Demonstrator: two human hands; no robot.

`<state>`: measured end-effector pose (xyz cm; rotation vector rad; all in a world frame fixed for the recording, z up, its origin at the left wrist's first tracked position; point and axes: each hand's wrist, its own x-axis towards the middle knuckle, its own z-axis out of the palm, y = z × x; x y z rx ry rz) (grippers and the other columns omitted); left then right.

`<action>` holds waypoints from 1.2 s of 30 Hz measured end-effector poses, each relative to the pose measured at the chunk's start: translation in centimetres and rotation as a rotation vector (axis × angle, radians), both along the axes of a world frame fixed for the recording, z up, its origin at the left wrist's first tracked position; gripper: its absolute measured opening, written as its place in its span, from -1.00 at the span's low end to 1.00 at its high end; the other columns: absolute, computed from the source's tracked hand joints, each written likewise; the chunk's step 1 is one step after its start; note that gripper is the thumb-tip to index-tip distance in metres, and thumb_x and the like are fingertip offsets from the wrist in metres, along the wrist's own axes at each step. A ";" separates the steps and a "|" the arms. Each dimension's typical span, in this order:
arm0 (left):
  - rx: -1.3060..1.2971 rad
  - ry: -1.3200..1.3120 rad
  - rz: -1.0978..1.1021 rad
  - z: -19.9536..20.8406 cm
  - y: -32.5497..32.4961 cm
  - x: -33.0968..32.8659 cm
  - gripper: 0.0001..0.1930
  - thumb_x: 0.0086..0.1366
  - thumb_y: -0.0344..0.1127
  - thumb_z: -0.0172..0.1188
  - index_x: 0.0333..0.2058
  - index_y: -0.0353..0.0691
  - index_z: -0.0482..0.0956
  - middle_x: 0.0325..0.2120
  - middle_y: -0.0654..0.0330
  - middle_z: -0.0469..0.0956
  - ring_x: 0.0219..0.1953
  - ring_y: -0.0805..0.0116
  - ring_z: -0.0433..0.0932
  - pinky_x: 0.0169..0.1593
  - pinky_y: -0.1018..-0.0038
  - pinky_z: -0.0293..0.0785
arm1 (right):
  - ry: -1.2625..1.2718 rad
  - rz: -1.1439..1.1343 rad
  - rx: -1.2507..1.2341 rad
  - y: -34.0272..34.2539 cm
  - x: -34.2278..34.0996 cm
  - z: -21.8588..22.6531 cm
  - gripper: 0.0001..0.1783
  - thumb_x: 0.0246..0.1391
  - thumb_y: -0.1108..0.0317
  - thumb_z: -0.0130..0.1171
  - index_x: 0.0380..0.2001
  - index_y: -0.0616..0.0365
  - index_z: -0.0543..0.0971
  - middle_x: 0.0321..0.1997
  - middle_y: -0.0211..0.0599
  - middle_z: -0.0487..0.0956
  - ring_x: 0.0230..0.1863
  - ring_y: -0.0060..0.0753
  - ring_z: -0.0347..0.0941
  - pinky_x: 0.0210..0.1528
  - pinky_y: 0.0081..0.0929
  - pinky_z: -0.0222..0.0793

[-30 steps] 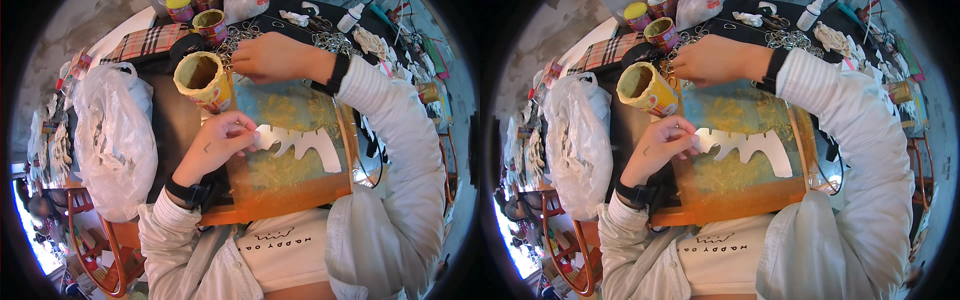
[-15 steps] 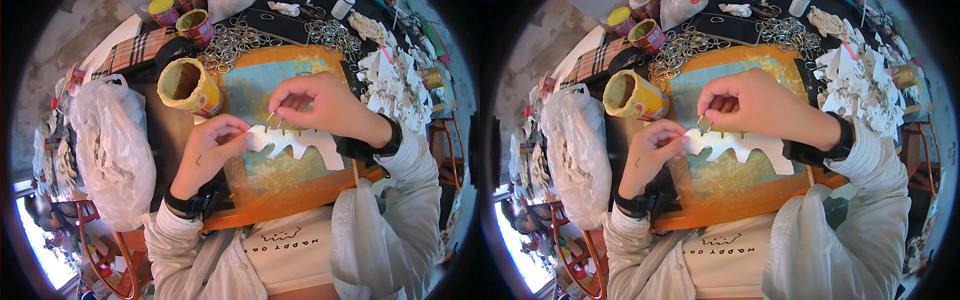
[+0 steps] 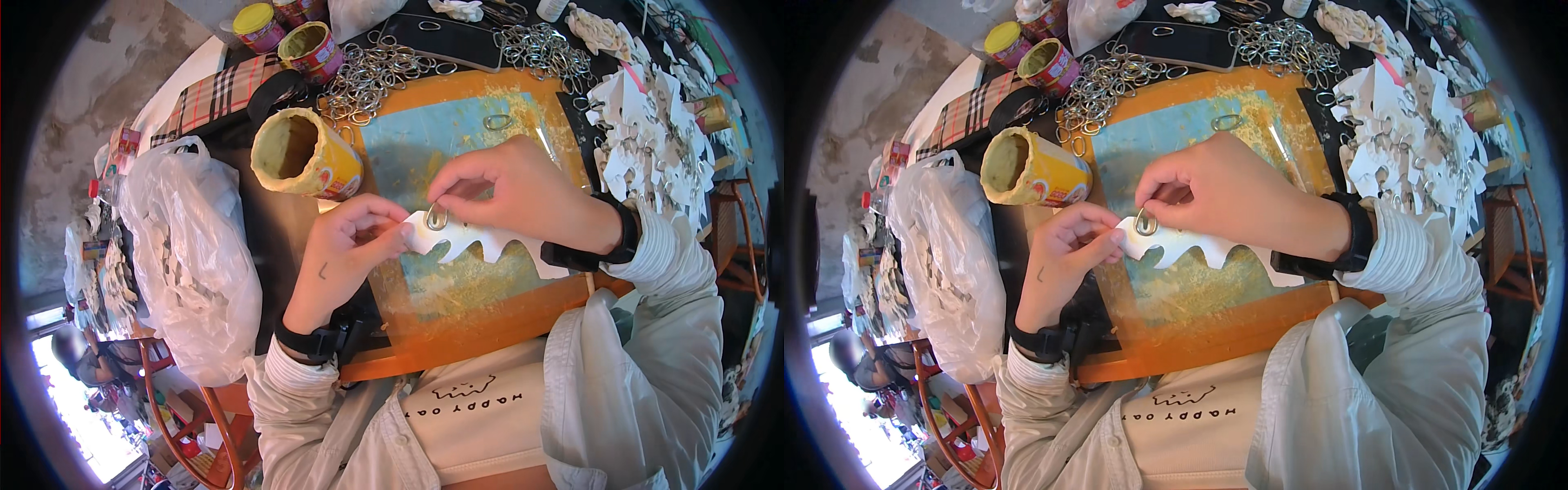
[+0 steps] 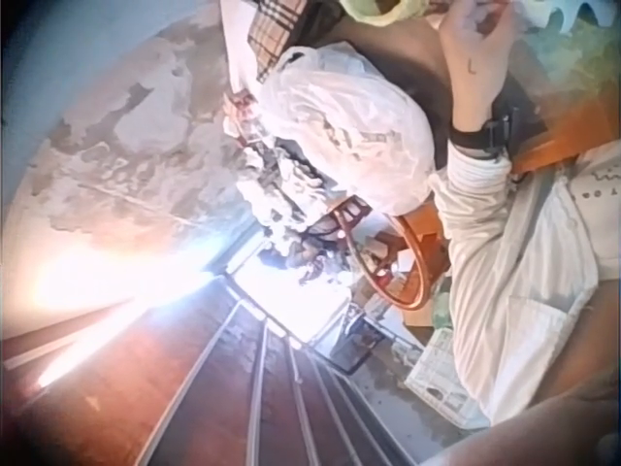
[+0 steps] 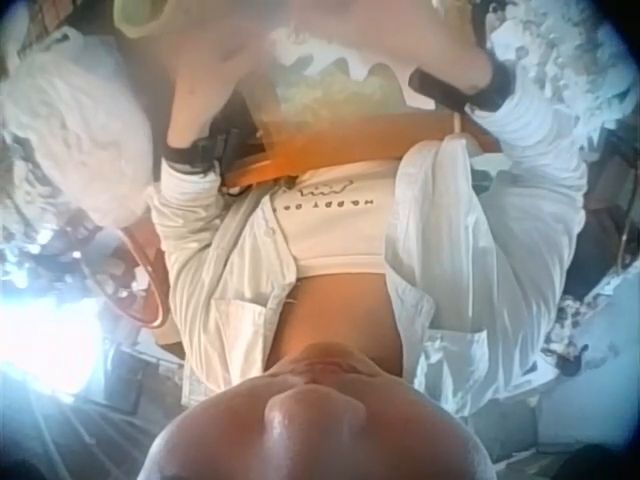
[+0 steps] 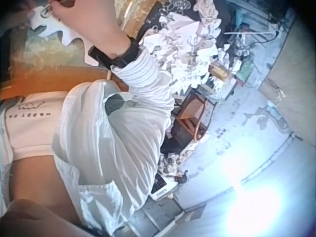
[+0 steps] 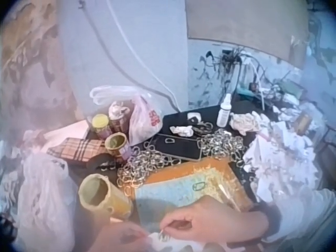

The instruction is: Gluing and assembling small leather components of a shoe upper.

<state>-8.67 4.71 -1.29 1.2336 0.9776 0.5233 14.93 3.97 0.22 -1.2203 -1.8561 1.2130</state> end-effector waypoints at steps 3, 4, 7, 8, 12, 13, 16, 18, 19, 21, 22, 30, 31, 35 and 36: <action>0.019 0.024 -0.011 -0.3 0.1 -0.1 -0.86 0.27 -0.41 0.24 -0.24 -0.33 0.54 -0.39 0.27 0.61 -0.39 0.66 0.51 -0.28 0.72 0.41 | -0.053 0.008 0.085 -0.3 -0.1 -0.1 -0.88 0.02 0.42 0.22 -0.34 0.17 0.63 -0.44 -0.28 0.66 -0.38 -0.43 0.66 -0.31 -0.60 0.51; 0.018 0.024 -0.016 -0.3 0.1 -0.1 -0.86 0.27 -0.41 0.24 -0.24 -0.33 0.54 -0.39 0.27 0.61 -0.39 0.66 0.51 -0.28 0.72 0.41 | -0.053 0.004 0.084 -0.4 -0.1 -0.2 -0.88 0.02 0.42 0.22 -0.34 0.17 0.63 -0.44 -0.28 0.66 -0.38 -0.43 0.66 -0.31 -0.60 0.51; 0.050 0.045 -0.030 -0.4 0.1 0.0 -0.86 0.27 -0.42 0.24 -0.23 -0.32 0.53 -0.38 0.27 0.62 -0.41 0.66 0.51 -0.29 0.72 0.40 | -0.136 0.017 0.162 -0.4 0.0 -0.3 -0.87 0.04 0.37 0.21 -0.33 0.14 0.63 -0.46 -0.25 0.65 -0.39 -0.38 0.65 -0.34 -0.56 0.51; 0.045 0.032 -0.032 -0.4 0.1 0.0 -0.85 0.26 -0.42 0.25 -0.23 -0.32 0.52 -0.38 0.28 0.61 -0.41 0.66 0.49 -0.29 0.72 0.39 | -0.158 0.015 0.157 -0.5 0.0 -0.3 -0.86 0.04 0.34 0.21 -0.33 0.13 0.63 -0.47 -0.25 0.65 -0.39 -0.35 0.65 -0.36 -0.54 0.50; 0.116 0.032 -0.069 -0.3 -0.1 0.2 -0.83 0.23 -0.43 0.28 -0.25 -0.30 0.50 -0.38 0.34 0.57 -0.39 0.70 0.46 -0.29 0.73 0.36 | -0.107 -0.038 0.094 -0.7 -0.2 -0.5 -0.83 0.04 0.29 0.24 -0.33 0.11 0.63 -0.47 -0.24 0.65 -0.44 -0.29 0.63 -0.40 -0.51 0.47; 0.116 0.034 -0.070 -0.3 -0.2 0.1 -0.83 0.23 -0.43 0.28 -0.25 -0.30 0.50 -0.38 0.34 0.57 -0.39 0.70 0.46 -0.29 0.73 0.36 | -0.105 -0.039 0.094 -0.7 -0.2 -0.5 -0.83 0.04 0.29 0.24 -0.33 0.11 0.63 -0.47 -0.24 0.65 -0.44 -0.29 0.63 -0.40 -0.51 0.47; 0.099 0.095 -0.073 -0.3 -0.2 -0.1 -0.81 0.21 -0.42 0.31 -0.25 -0.29 0.50 -0.38 0.37 0.55 -0.37 0.71 0.44 -0.29 0.73 0.35 | -0.088 0.012 0.056 -0.4 0.0 -0.8 -0.84 0.03 0.28 0.25 -0.35 0.12 0.63 -0.48 -0.24 0.64 -0.49 -0.30 0.59 -0.41 -0.51 0.44; 0.053 0.060 -0.040 -0.2 -0.1 0.0 -0.81 0.21 -0.41 0.31 -0.26 -0.29 0.49 -0.38 0.36 0.55 -0.37 0.72 0.44 -0.28 0.74 0.34 | -0.053 0.043 0.107 0.0 0.2 -1.6 -0.84 0.03 0.29 0.26 -0.37 0.14 0.63 -0.50 -0.24 0.63 -0.52 -0.35 0.54 -0.40 -0.52 0.43; 0.052 0.062 -0.041 -0.4 -0.1 0.0 -0.81 0.21 -0.41 0.31 -0.26 -0.29 0.49 -0.38 0.36 0.55 -0.37 0.72 0.44 -0.28 0.74 0.34 | -0.051 0.043 0.107 0.1 0.3 -1.6 -0.84 0.03 0.29 0.26 -0.37 0.14 0.63 -0.50 -0.24 0.63 -0.52 -0.35 0.54 -0.40 -0.52 0.43; 0.081 0.069 -0.062 -0.8 0.1 -0.2 -0.83 0.22 -0.42 0.31 -0.28 -0.29 0.49 -0.39 0.36 0.55 -0.36 0.71 0.45 -0.26 0.73 0.34 | -0.006 0.029 0.045 0.1 0.4 -1.6 -0.86 0.01 0.32 0.26 -0.39 0.15 0.63 -0.51 -0.25 0.61 -0.51 -0.38 0.53 -0.39 -0.53 0.42; 0.082 0.071 -0.065 -0.7 0.0 -0.1 -0.83 0.22 -0.42 0.31 -0.28 -0.29 0.49 -0.39 0.36 0.55 -0.36 0.71 0.45 -0.26 0.73 0.34 | -0.005 0.027 0.047 0.1 0.4 -1.5 -0.86 0.01 0.32 0.26 -0.39 0.15 0.63 -0.51 -0.25 0.61 -0.51 -0.38 0.53 -0.39 -0.53 0.42; -0.184 -0.084 0.002 -0.7 -0.2 0.1 -0.86 0.25 -0.47 0.25 -0.33 -0.24 0.42 -0.40 0.28 0.58 -0.36 0.63 0.51 -0.24 0.67 0.40 | -0.050 0.031 0.148 0.2 0.4 -1.3 -0.88 -0.01 0.34 0.24 -0.39 0.12 0.62 -0.51 -0.24 0.60 -0.50 -0.28 0.52 -0.40 -0.45 0.41; -0.182 -0.083 -0.001 -0.9 -0.2 0.0 -0.86 0.25 -0.47 0.25 -0.33 -0.24 0.42 -0.40 0.28 0.58 -0.36 0.63 0.51 -0.24 0.67 0.40 | -0.049 0.027 0.151 0.2 0.4 -1.2 -0.88 -0.01 0.34 0.24 -0.39 0.12 0.62 -0.51 -0.24 0.60 -0.50 -0.28 0.52 -0.40 -0.45 0.41; -0.216 -0.161 0.034 -1.9 -0.4 -0.1 -0.85 0.24 -0.50 0.24 -0.37 -0.22 0.41 -0.41 0.25 0.59 -0.37 0.57 0.55 -0.23 0.62 0.45 | -0.103 0.029 0.203 0.2 0.5 -1.3 -0.87 -0.01 0.31 0.23 -0.40 0.11 0.62 -0.50 -0.23 0.60 -0.48 -0.19 0.53 -0.39 -0.38 0.40; -0.226 -0.188 0.047 -2.0 -0.5 0.0 -0.85 0.23 -0.50 0.24 -0.38 -0.21 0.40 -0.41 0.24 0.59 -0.37 0.56 0.56 -0.23 0.61 0.46 | -0.115 0.027 0.210 0.2 0.5 -1.3 -0.86 -0.01 0.29 0.23 -0.41 0.10 0.61 -0.50 -0.23 0.60 -0.47 -0.17 0.54 -0.39 -0.36 0.40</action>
